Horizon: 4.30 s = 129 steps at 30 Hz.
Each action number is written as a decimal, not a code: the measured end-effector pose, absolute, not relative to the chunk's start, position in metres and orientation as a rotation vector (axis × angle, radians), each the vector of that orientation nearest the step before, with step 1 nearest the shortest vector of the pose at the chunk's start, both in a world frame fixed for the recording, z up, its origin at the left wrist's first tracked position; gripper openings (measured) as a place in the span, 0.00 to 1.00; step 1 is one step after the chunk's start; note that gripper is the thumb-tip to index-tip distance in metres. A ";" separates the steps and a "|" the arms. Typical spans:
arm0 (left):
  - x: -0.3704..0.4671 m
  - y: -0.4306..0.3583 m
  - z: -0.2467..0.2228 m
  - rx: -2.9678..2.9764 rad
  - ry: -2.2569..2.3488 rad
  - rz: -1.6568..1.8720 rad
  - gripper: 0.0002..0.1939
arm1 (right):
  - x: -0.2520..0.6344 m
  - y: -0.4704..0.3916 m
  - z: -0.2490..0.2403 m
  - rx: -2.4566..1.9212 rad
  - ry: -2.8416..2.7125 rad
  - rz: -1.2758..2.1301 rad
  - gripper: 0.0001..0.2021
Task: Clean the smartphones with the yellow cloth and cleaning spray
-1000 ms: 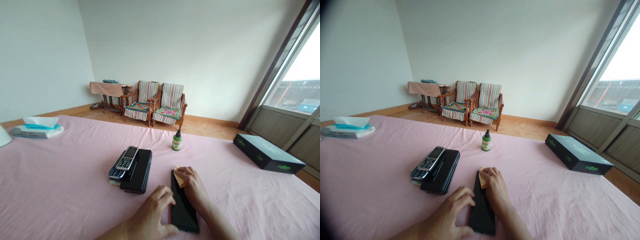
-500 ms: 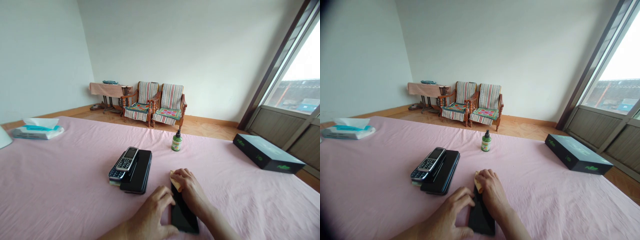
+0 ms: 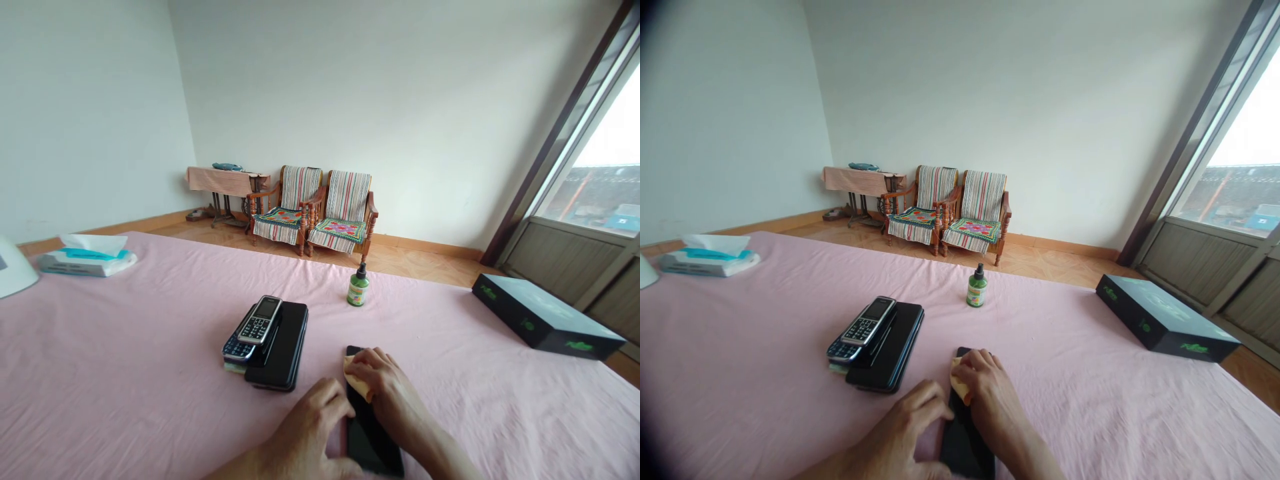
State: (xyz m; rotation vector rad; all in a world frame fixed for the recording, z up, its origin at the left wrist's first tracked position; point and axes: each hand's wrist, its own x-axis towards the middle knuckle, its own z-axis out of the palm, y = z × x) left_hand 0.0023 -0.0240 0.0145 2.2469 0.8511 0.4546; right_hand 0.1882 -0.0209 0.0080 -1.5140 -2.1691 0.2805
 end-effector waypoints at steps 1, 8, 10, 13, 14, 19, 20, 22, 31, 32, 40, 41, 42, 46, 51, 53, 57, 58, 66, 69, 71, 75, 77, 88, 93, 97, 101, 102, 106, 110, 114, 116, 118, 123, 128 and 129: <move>0.002 -0.024 0.014 2.256 0.852 0.453 0.25 | 0.188 -0.021 0.008 -1.523 -2.167 0.268 0.23; 0.001 -0.023 0.017 2.249 0.840 0.453 0.25 | 0.185 -0.021 0.008 -1.521 -2.157 0.260 0.21; 0.001 -0.022 0.018 2.245 0.827 0.451 0.26 | 0.184 -0.024 0.007 -1.512 -2.158 0.284 0.22; 0.001 -0.022 0.017 2.239 0.847 0.449 0.25 | 0.183 -0.021 0.005 -1.551 -2.136 0.235 0.22; 0.001 -0.022 0.017 2.240 0.854 0.454 0.25 | 0.183 -0.019 0.004 -1.573 -2.124 0.210 0.22; 0.002 -0.024 0.014 2.254 0.857 0.479 0.27 | 0.195 -0.011 0.002 -1.689 -2.039 0.161 0.23; 0.003 -0.024 0.014 2.256 0.858 0.480 0.27 | 0.197 -0.011 0.002 -1.716 -2.019 0.164 0.23; 0.003 -0.025 0.015 2.255 0.861 0.484 0.27 | 0.201 -0.012 0.003 -1.758 -1.980 0.169 0.22; 0.003 -0.026 0.013 2.235 0.830 0.540 0.25 | 0.193 -0.008 0.002 -1.708 -2.001 0.182 0.22; 0.003 -0.026 0.013 2.240 0.827 0.541 0.24 | 0.194 -0.007 0.002 -1.735 -1.993 0.176 0.22; 0.005 -0.027 0.012 2.246 0.837 0.549 0.25 | 0.193 -0.008 0.001 -1.709 -2.043 0.149 0.23; 0.005 -0.027 0.012 2.250 0.844 0.548 0.25 | 0.193 -0.007 0.001 -1.700 -2.059 0.148 0.23; 0.006 -0.028 0.012 2.256 0.847 0.548 0.25 | 0.194 -0.007 0.001 -1.709 -2.067 0.144 0.23; 0.006 -0.028 0.011 2.274 0.840 0.542 0.26 | 0.196 -0.006 0.003 -1.796 -2.046 0.123 0.22; 0.006 -0.028 0.013 2.281 0.839 0.533 0.24 | 0.193 -0.005 0.000 -1.681 -2.083 0.140 0.23; 0.006 -0.028 0.014 2.288 0.840 0.524 0.24 | 0.193 -0.005 -0.001 -1.696 -2.068 0.136 0.23; 0.006 -0.028 0.015 2.300 0.829 0.508 0.24 | 0.194 -0.005 0.000 -1.742 -2.038 0.136 0.23; 0.006 -0.028 0.014 2.298 0.828 0.507 0.23 | 0.193 -0.006 0.001 -1.720 -2.051 0.145 0.24; 0.005 -0.027 0.011 2.292 0.822 0.510 0.24 | 0.192 -0.006 0.003 -1.794 -2.043 0.123 0.23; 0.006 -0.027 0.011 2.288 0.825 0.509 0.24 | 0.191 -0.007 0.005 -1.772 -2.077 0.139 0.24; 0.006 -0.027 0.012 2.289 0.834 0.500 0.24 | 0.191 -0.007 0.006 -1.759 -2.094 0.144 0.25; 0.007 -0.028 0.013 2.302 0.840 0.498 0.25 | 0.193 -0.007 0.006 -1.829 -2.057 0.123 0.23; 0.007 -0.028 0.014 2.298 0.843 0.498 0.26 | 0.193 -0.006 0.005 -1.806 -2.058 0.121 0.23; 0.008 -0.028 0.010 2.357 0.822 0.500 0.24 | 0.202 -0.006 0.002 -1.808 -2.032 0.137 0.22; 0.008 -0.027 0.010 2.374 0.817 0.505 0.23 | 0.209 -0.008 0.000 -1.783 -1.925 0.236 0.22; 0.007 -0.025 0.007 2.386 0.817 0.484 0.24 | 0.209 -0.018 0.002 -1.793 -1.888 0.290 0.19; 0.005 -0.024 0.004 2.366 0.796 0.493 0.25 | 0.208 -0.024 0.000 -1.817 -1.869 0.315 0.19; 0.005 -0.024 0.003 2.364 0.798 0.497 0.25 | 0.208 -0.023 -0.002 -1.824 -1.851 0.307 0.19; 0.006 -0.025 0.006 2.375 0.816 0.496 0.25 | 0.209 -0.016 -0.006 -1.845 -1.797 0.257 0.17; 0.005 -0.025 0.007 2.364 0.801 0.493 0.25 | 0.214 -0.018 -0.005 -1.874 -1.809 0.303 0.15; 0.005 -0.024 0.005 2.354 0.807 0.508 0.25 | 0.215 -0.019 -0.004 -1.877 -1.799 0.293 0.13; 0.006 -0.025 0.005 2.351 0.818 0.522 0.25 | 0.214 -0.016 -0.005 -1.880 -1.779 0.252 0.13; 0.007 -0.025 0.006 2.343 0.826 0.529 0.25 | 0.215 -0.012 -0.006 -1.890 -1.773 0.202 0.12; 0.007 -0.025 0.009 2.332 0.828 0.495 0.26 | 0.221 -0.014 -0.009 -1.924 -1.855 0.152 0.11; 0.007 -0.025 0.007 2.339 0.835 0.518 0.24 | 0.220 -0.008 -0.012 -1.930 -1.815 0.116 0.11; 0.007 -0.025 0.006 2.344 0.835 0.526 0.24 | 0.220 -0.006 -0.012 -1.917 -1.802 0.114 0.11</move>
